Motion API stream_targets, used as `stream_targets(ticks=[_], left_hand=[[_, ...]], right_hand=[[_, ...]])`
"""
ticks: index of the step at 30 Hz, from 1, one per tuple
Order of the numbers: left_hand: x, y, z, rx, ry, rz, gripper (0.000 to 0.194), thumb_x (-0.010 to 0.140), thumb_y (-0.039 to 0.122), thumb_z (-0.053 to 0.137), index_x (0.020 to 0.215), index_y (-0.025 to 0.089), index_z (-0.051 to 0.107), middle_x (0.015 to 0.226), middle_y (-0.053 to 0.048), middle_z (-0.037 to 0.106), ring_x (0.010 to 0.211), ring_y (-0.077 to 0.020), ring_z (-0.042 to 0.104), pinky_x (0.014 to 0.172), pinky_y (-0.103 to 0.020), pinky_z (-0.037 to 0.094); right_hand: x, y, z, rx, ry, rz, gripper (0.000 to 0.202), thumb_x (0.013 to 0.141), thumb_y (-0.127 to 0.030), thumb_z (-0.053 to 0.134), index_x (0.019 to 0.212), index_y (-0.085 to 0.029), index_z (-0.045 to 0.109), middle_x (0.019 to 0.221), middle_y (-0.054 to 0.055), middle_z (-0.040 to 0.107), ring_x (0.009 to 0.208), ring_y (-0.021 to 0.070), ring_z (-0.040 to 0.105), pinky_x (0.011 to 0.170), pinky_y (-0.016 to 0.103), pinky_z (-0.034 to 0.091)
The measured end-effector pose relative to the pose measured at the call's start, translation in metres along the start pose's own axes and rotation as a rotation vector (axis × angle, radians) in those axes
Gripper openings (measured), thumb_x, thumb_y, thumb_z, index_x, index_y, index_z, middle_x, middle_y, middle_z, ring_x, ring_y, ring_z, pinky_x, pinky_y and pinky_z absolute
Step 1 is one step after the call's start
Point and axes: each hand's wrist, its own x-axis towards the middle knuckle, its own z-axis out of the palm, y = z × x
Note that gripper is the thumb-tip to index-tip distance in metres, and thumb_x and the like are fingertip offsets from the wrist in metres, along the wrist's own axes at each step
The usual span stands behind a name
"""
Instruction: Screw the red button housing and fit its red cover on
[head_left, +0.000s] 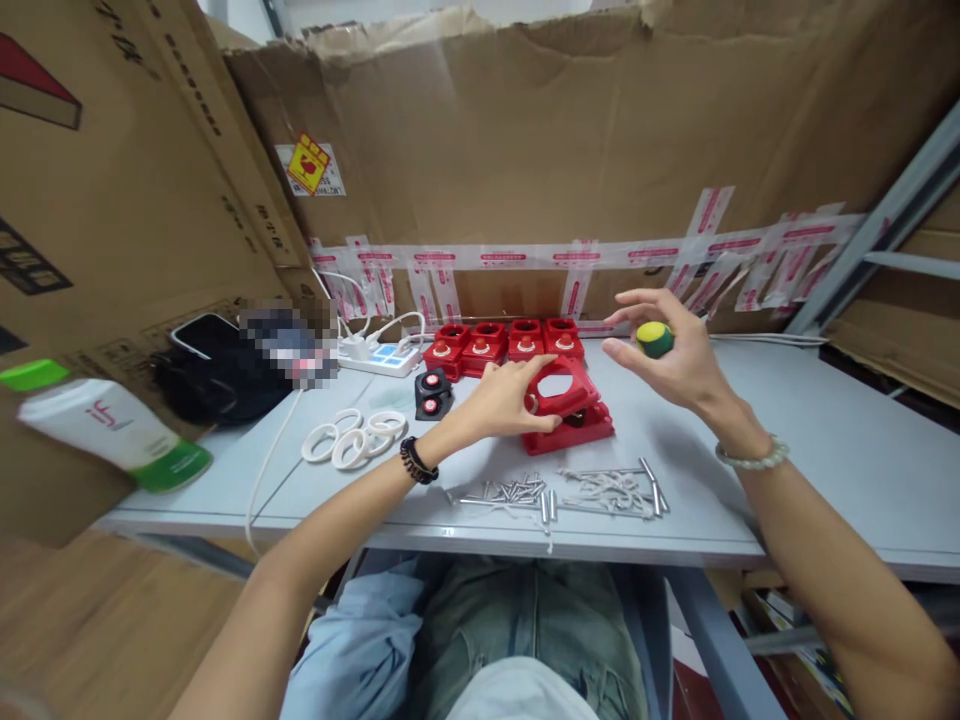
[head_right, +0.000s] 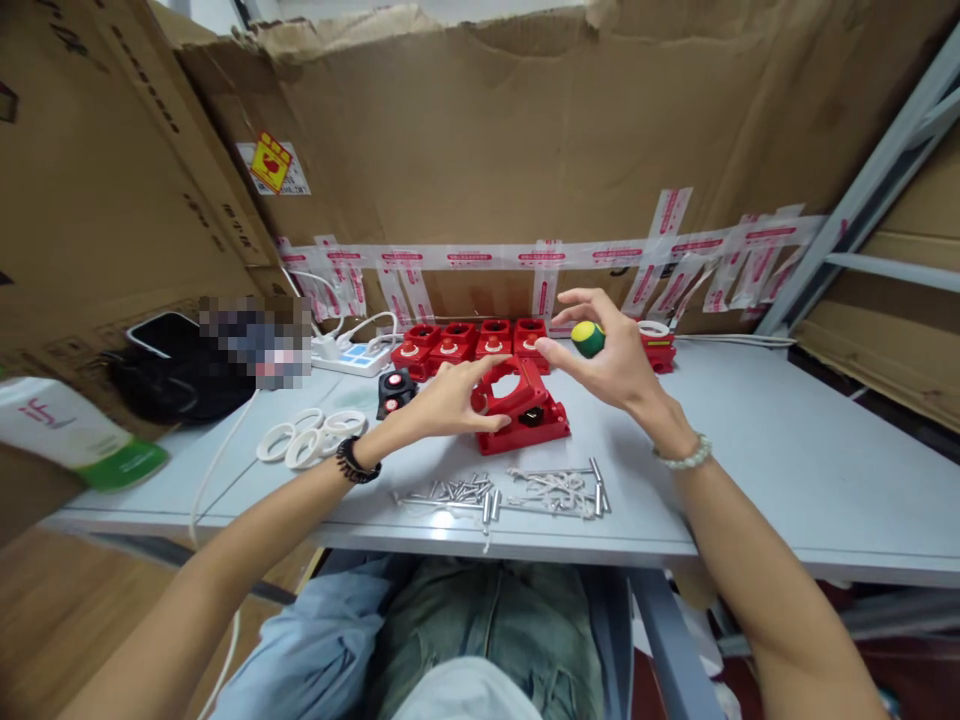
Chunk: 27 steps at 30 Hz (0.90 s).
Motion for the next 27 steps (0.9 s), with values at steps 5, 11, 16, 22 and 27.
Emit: stream_targets(ticks=[5,11,16,22,27], left_hand=[[0.012,0.009,0.012,0.101,-0.111,-0.029,0.072,0.074,0.052,0.067,0.134,0.016,0.049,0.093,-0.012,0.073,0.094,-0.0349,0.066,0.091,-0.056,0.041],[0.006,0.004,0.017,0.066,-0.142,0.019,0.076,0.081,0.057,0.061,0.141,0.016,0.041,0.114,-0.017,0.068,0.107,-0.0343,0.063,0.093,-0.049,0.043],[-0.002,0.004,0.015,0.008,-0.185,0.1,0.082,0.077,0.043,0.07,0.147,0.019,0.033,0.128,-0.016,0.058,0.109,-0.0292,0.061,0.09,-0.039,0.048],[0.008,0.017,0.02,0.149,-0.178,0.088,0.07,0.079,0.047,0.067,0.139,0.021,0.043,0.118,-0.013,0.062,0.102,-0.0294,0.063,0.085,-0.04,0.048],[0.025,0.021,0.036,0.178,-0.125,0.073,0.07,0.079,0.05,0.065,0.135,0.015,0.04,0.104,-0.012,0.066,0.094,-0.0289,0.063,0.079,-0.037,0.048]], right_hand=[[0.001,0.003,0.002,-0.132,-0.152,0.079,0.038,0.072,-0.049,0.072,0.098,-0.022,0.065,0.1,0.006,0.072,0.094,0.0254,0.068,0.086,0.044,0.053],[0.0,0.014,0.0,-0.252,-0.418,0.119,0.05,0.068,-0.055,0.073,0.104,-0.021,0.064,0.103,0.007,0.071,0.091,0.0265,0.067,0.083,0.045,0.053],[0.0,0.02,-0.007,-0.311,-0.582,0.148,0.053,0.071,-0.058,0.067,0.11,-0.022,0.063,0.115,0.007,0.068,0.102,0.0283,0.063,0.09,0.046,0.049],[0.002,0.017,-0.012,-0.335,-0.759,0.204,0.064,0.069,-0.056,0.068,0.122,-0.02,0.058,0.121,0.009,0.065,0.105,0.0284,0.062,0.089,0.041,0.049],[0.003,0.024,-0.018,-0.403,-0.72,0.227,0.065,0.071,-0.057,0.066,0.123,-0.019,0.057,0.123,0.011,0.064,0.106,0.0297,0.062,0.089,0.04,0.048]])
